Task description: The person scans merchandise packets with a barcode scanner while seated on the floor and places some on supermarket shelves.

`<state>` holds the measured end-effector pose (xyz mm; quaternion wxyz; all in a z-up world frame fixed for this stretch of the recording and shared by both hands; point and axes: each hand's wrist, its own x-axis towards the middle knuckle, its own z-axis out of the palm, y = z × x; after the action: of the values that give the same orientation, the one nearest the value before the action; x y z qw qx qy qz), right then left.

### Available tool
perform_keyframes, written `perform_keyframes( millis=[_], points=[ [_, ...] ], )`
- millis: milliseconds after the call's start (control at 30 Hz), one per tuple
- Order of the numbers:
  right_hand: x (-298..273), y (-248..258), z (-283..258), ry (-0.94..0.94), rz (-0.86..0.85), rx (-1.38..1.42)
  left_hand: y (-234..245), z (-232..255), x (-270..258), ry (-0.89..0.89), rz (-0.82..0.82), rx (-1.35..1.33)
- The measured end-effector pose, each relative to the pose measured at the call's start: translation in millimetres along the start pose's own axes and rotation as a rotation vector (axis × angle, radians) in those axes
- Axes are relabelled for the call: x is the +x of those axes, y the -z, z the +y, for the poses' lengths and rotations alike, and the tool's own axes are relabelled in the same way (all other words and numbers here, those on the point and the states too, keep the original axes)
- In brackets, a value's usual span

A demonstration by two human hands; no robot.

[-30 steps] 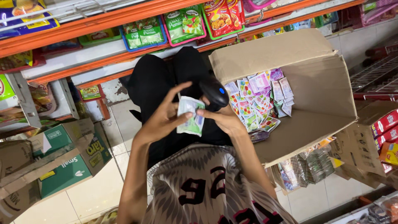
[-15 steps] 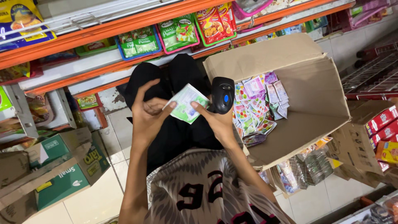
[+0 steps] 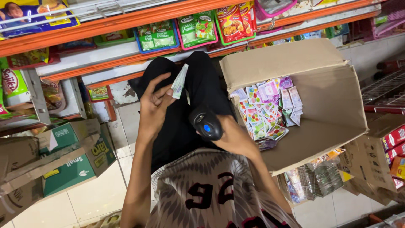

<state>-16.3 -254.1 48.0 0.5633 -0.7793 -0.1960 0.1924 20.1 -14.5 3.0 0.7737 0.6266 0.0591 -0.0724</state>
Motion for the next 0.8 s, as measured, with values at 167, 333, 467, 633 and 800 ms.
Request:
perform_keyframes(
  millis=[167, 333, 467, 633, 800],
  points=[
    [1, -8, 12, -0.066, 0.009, -0.078, -1, -7, -1, -0.1, -0.009, 0.028],
    [5, -5, 4, -0.106, 0.018, -0.087, -2, -9, -4, -0.011, 0.021, 0.017],
    [5, -5, -4, -0.081, 0.152, -0.083, 1, -13, -4, -0.041, 0.03, 0.023],
    [5, -5, 8, -0.113, 0.416, -0.051, 16, -16, -4, 0.189, 0.131, -0.845],
    [0, 6, 15, -0.302, 0.588, 0.133, 15, -21, -9, 0.02, 0.18, -0.203]
  ],
)
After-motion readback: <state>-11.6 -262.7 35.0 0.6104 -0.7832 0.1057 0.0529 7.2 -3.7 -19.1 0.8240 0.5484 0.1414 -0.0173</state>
